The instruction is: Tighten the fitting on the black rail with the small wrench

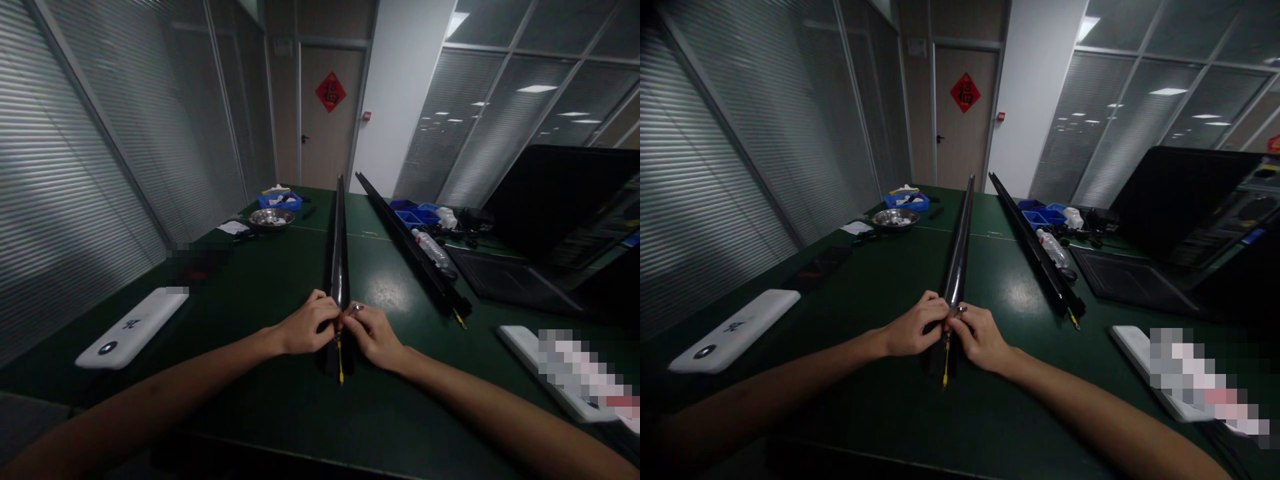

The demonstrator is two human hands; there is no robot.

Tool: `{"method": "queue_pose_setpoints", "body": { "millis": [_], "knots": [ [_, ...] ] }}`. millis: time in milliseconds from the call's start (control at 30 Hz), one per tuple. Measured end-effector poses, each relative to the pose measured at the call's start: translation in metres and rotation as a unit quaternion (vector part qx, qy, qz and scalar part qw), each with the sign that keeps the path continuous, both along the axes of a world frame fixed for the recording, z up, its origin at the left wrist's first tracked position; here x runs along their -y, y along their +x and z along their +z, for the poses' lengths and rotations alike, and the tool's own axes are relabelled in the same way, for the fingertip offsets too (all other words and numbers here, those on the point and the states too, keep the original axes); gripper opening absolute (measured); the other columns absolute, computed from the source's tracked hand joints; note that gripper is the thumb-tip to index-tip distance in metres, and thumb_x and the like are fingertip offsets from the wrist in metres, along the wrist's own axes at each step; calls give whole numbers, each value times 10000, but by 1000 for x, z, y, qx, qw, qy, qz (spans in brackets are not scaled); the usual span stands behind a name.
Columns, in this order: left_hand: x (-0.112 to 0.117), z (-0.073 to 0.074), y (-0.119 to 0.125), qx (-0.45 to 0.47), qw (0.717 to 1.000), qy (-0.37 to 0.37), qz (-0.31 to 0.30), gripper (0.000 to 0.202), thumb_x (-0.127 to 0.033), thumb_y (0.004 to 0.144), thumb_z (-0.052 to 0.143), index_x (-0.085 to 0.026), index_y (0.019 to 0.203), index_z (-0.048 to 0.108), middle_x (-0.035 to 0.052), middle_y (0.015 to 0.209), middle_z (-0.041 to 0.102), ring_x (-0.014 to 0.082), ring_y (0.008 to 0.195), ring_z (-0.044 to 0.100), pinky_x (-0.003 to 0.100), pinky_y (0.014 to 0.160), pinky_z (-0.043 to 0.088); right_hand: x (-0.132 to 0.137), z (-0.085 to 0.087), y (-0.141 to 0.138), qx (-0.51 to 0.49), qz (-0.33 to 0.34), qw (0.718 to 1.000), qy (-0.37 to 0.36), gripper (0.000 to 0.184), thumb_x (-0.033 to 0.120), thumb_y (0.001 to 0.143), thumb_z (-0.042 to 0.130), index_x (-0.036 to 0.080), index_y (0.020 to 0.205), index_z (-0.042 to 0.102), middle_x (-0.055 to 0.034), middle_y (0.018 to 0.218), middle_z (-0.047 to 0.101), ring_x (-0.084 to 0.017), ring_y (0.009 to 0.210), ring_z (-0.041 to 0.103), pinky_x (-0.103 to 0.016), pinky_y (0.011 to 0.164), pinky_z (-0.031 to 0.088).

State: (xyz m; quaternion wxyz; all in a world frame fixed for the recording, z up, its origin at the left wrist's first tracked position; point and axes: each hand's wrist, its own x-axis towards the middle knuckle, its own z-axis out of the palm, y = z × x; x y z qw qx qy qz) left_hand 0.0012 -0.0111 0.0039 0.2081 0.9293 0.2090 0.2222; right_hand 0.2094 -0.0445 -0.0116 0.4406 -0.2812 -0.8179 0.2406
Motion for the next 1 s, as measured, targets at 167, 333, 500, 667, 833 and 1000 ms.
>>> {"method": "queue_pose_setpoints", "body": {
  "millis": [167, 333, 500, 667, 833, 1000],
  "knots": [
    [0, 2, 0, -9, 1000, -13, -2, 146, -143, 924, 463, -175, 900, 604, 34, 888, 654, 197, 908, 581, 392, 991, 316, -1, -2, 2, 2, 33, 999, 1, 278, 281, 1061, 462, 183, 871, 642, -44, 840, 632, -165, 751, 608, -286, 698, 477],
    [1, 2, 1, -4, 1000, -9, 2, 144, -137, 916, 460, -177, 906, 599, 35, 877, 646, 198, 914, 583, 390, 987, 323, 0, -3, 0, -9, -18, 1000, 3, 257, 277, 1061, 463, 189, 891, 635, -32, 800, 624, -160, 711, 600, -283, 681, 478],
    [1, 2, 0, -7, 1000, -8, 2, 144, -129, 911, 463, -180, 900, 597, 31, 891, 652, 198, 933, 581, 389, 1002, 317, 0, 0, 0, 5, -1, 1000, -4, 298, 309, 1067, 442, 191, 865, 628, -40, 810, 634, -171, 727, 605, -300, 699, 490],
    [2, 4, 0, -10, 1000, -10, -2, 148, -146, 932, 464, -179, 894, 603, 27, 882, 648, 194, 933, 584, 383, 996, 316, 0, 0, 3, 2, 30, 999, -10, 297, 309, 1063, 456, 188, 870, 646, -43, 835, 639, -170, 751, 615, -298, 702, 490],
    [0, 1, 0, -12, 1000, -6, 6, 142, -141, 921, 465, -178, 906, 600, 37, 900, 660, 201, 931, 584, 394, 1005, 319, 0, -3, 1, -4, -18, 1000, 0, 284, 304, 1064, 455, 187, 886, 642, -38, 804, 635, -169, 721, 610, -294, 679, 480],
    [0, 0, 0, -10, 1000, -8, 6, 151, -138, 922, 465, -181, 928, 610, 42, 915, 664, 206, 942, 582, 400, 1012, 317, 0, -2, -1, 9, -23, 1000, 1, 304, 313, 1066, 452, 181, 870, 643, -35, 785, 637, -165, 704, 603, -289, 668, 471]
  ]
}}
